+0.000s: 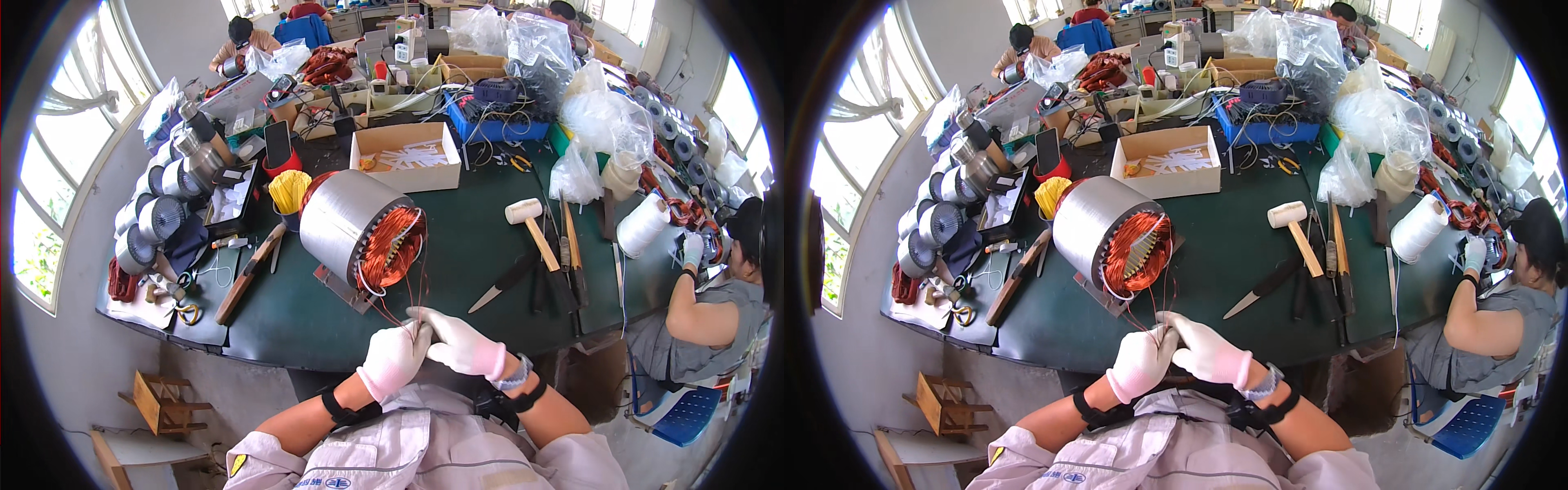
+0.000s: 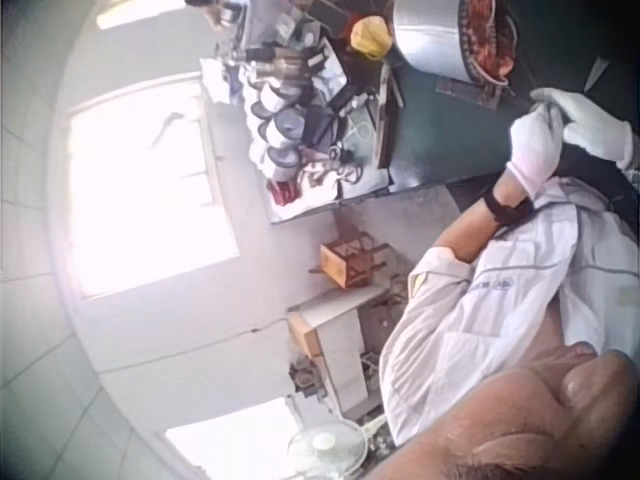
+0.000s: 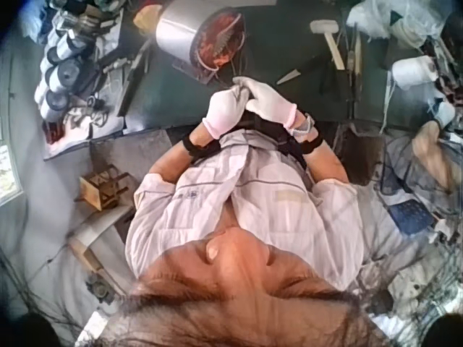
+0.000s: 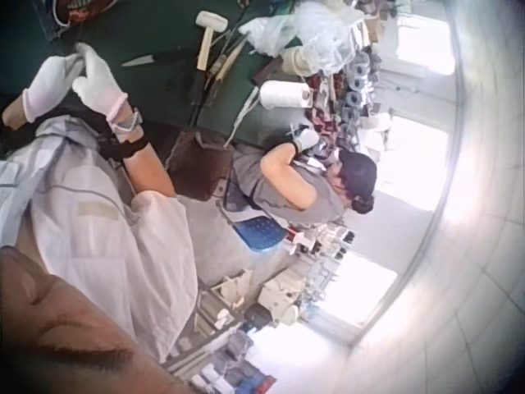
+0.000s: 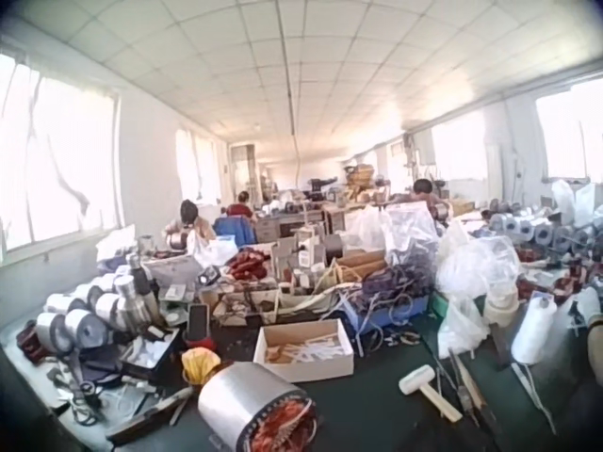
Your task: Manually winding and assembling internal copper coils into a motor stator.
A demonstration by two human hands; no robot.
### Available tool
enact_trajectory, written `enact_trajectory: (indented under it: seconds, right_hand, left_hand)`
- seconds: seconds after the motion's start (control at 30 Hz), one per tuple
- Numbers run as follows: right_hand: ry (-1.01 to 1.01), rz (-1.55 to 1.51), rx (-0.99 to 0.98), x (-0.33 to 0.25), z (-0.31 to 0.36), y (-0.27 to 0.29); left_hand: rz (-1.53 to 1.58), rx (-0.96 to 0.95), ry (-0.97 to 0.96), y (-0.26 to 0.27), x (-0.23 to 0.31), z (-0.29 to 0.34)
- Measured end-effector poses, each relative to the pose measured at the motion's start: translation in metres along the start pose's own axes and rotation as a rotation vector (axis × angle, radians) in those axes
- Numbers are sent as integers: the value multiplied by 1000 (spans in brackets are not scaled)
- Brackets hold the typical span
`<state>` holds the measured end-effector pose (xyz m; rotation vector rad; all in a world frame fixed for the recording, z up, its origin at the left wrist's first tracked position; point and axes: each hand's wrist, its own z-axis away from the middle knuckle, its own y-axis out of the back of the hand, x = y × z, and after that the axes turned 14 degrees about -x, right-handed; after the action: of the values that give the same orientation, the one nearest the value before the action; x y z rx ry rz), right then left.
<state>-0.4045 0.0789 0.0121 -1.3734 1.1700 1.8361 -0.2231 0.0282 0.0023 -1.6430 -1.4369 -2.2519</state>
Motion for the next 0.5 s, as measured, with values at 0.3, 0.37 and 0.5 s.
enact_trajectory:
  seconds: [0.3, 0.37, 0.5]
  right_hand:
    - [-96, 16, 277, -29, -27, -20]
    - [9, -94, 397, -24, -17, -16]
    - [-244, -25, 338, -33, 19, -2]
  left_hand:
    - [-427, 62, -223, -10, -13, 3]
    - [-327, -160, -119, 3, 5, 9]
    - [-173, -216, -134, 34, -10, 35]
